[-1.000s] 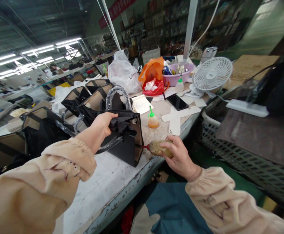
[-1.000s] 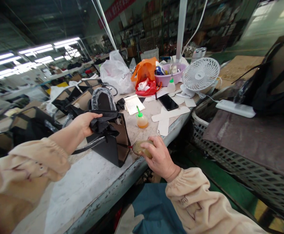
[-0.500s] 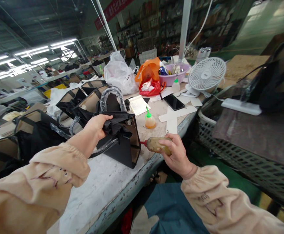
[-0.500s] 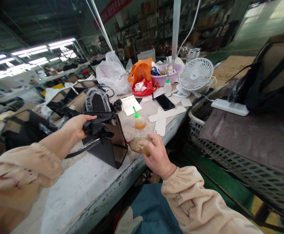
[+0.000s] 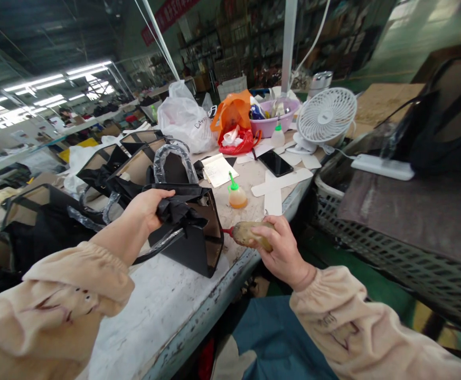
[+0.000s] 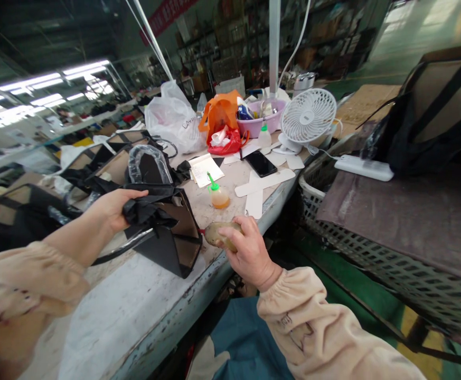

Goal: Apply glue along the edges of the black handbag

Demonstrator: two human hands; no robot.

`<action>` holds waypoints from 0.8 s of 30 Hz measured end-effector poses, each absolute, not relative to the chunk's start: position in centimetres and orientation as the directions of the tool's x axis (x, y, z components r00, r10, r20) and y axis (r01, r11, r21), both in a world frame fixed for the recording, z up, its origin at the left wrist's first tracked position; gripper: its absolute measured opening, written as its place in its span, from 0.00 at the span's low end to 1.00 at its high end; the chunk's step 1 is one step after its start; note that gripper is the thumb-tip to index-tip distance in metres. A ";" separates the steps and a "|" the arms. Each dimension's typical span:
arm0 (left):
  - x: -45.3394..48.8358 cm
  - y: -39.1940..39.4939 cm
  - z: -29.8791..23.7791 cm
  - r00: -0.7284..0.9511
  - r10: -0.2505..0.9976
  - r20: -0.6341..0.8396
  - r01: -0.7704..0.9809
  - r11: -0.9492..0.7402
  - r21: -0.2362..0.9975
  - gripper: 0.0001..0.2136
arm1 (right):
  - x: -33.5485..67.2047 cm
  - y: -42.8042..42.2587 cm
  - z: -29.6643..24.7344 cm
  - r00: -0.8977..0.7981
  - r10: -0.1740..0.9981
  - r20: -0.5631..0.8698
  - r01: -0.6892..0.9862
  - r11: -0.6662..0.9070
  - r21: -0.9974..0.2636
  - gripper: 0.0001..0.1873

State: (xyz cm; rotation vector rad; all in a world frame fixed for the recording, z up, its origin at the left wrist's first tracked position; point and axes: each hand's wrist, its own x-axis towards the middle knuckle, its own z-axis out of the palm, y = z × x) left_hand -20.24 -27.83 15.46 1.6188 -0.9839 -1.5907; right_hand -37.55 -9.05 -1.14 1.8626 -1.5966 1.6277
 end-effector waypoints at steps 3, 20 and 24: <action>-20.6 -28.0 15.3 -0.025 -0.875 -0.484 -0.105 -0.479 0.871 0.09 | -37.4 -9.1 -1.6 -0.170 -0.607 0.776 -0.785 -0.392 -0.478 0.10; -21.0 -28.1 15.4 0.006 -0.882 -0.472 -0.121 -0.469 0.875 0.09 | -36.9 -8.3 -1.9 -0.189 -0.637 0.747 -0.740 -0.408 -0.535 0.11; -20.9 -28.0 15.4 0.007 -0.881 -0.474 -0.125 -0.471 0.873 0.08 | -36.8 -9.0 -1.9 -0.187 -0.618 0.764 -0.771 -0.390 -0.503 0.11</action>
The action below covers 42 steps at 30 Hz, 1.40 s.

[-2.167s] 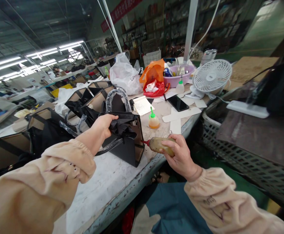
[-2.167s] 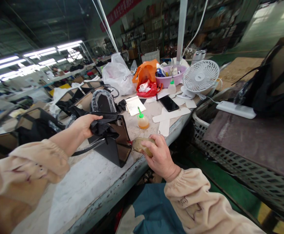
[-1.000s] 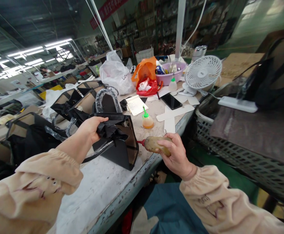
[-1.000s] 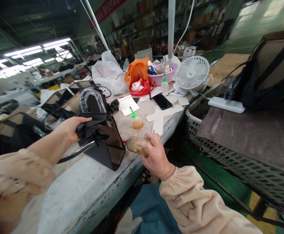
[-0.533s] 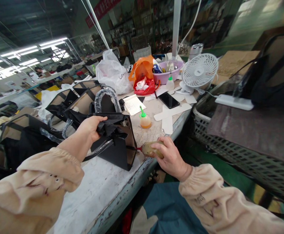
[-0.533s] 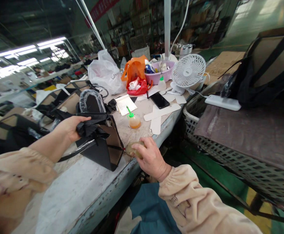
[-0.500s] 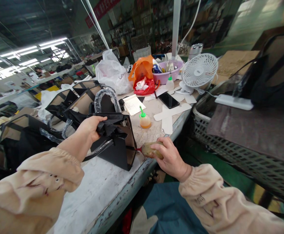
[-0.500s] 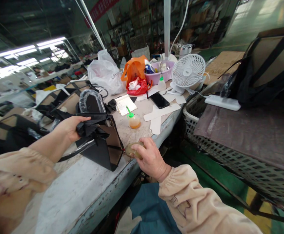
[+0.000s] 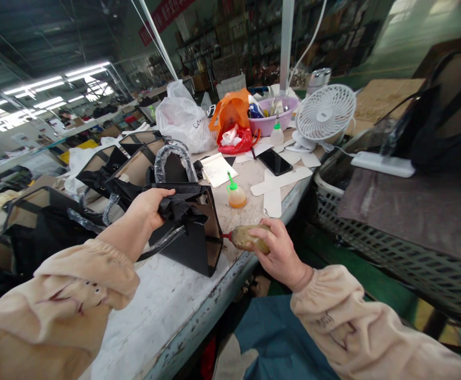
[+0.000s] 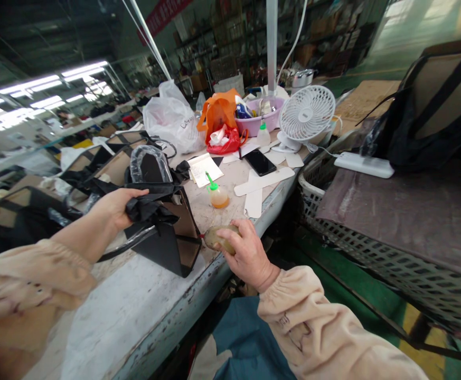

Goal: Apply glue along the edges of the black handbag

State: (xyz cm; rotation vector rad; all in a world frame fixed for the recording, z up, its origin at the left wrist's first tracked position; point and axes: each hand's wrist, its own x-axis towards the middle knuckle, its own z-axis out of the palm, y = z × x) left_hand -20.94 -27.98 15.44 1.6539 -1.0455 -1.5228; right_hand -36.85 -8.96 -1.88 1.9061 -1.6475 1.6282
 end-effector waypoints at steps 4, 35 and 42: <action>-21.0 -27.9 15.5 -0.007 -0.886 -0.465 -0.118 -0.461 0.880 0.09 | -36.5 -9.4 -1.9 -0.169 -0.656 0.736 -0.774 -0.374 -0.511 0.09; -21.6 -28.8 14.2 0.011 -0.904 -0.428 -0.081 -0.428 0.900 0.08 | -36.7 -8.8 -1.2 -0.132 -0.610 0.781 -0.768 -0.436 -0.470 0.12; -21.7 -28.4 14.4 0.032 -0.901 -0.434 -0.053 -0.435 0.899 0.12 | -37.0 -9.8 -1.5 -0.174 -0.639 0.749 -0.756 -0.400 -0.517 0.09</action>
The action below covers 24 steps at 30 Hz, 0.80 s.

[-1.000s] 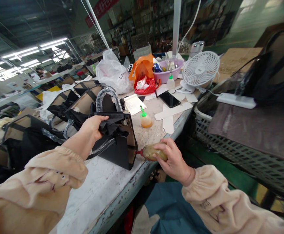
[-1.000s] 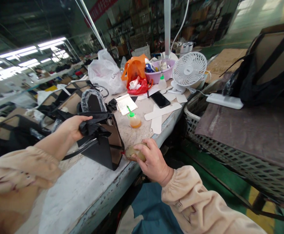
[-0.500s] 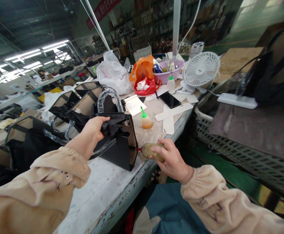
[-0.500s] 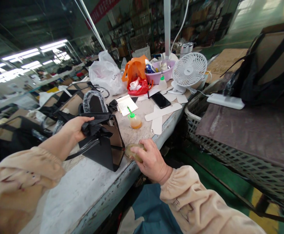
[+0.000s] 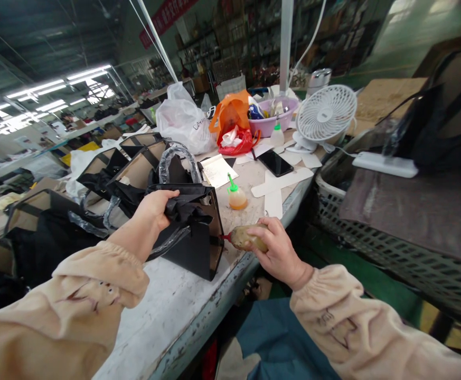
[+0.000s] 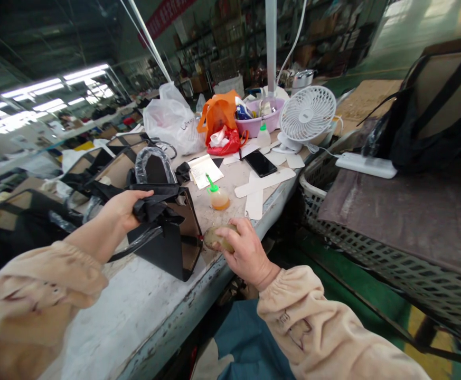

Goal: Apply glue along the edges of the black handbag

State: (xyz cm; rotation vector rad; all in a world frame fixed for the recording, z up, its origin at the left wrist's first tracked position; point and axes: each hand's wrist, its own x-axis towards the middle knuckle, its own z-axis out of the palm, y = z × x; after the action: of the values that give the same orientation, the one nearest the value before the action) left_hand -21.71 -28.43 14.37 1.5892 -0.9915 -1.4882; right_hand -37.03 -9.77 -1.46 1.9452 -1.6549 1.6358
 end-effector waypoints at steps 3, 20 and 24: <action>-21.9 -28.4 14.4 0.037 -0.898 -0.439 -0.038 -0.440 0.897 0.12 | -37.0 -9.7 -1.6 -0.164 -0.648 0.744 -0.758 -0.400 -0.515 0.09; -21.6 -29.4 13.4 0.015 -0.922 -0.388 -0.013 -0.388 0.922 0.07 | -37.2 -9.4 -0.9 -0.219 -0.614 0.758 -0.715 -0.428 -0.553 0.11; -21.5 -29.3 13.5 0.022 -0.917 -0.398 -0.030 -0.399 0.917 0.09 | -37.5 -9.8 -0.8 -0.221 -0.603 0.766 -0.718 -0.432 -0.546 0.11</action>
State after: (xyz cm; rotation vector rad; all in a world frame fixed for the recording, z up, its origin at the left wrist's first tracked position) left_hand -21.52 -29.27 13.50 1.5389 -1.0000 -1.4758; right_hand -37.45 -9.78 -0.84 1.8950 -1.6164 1.7460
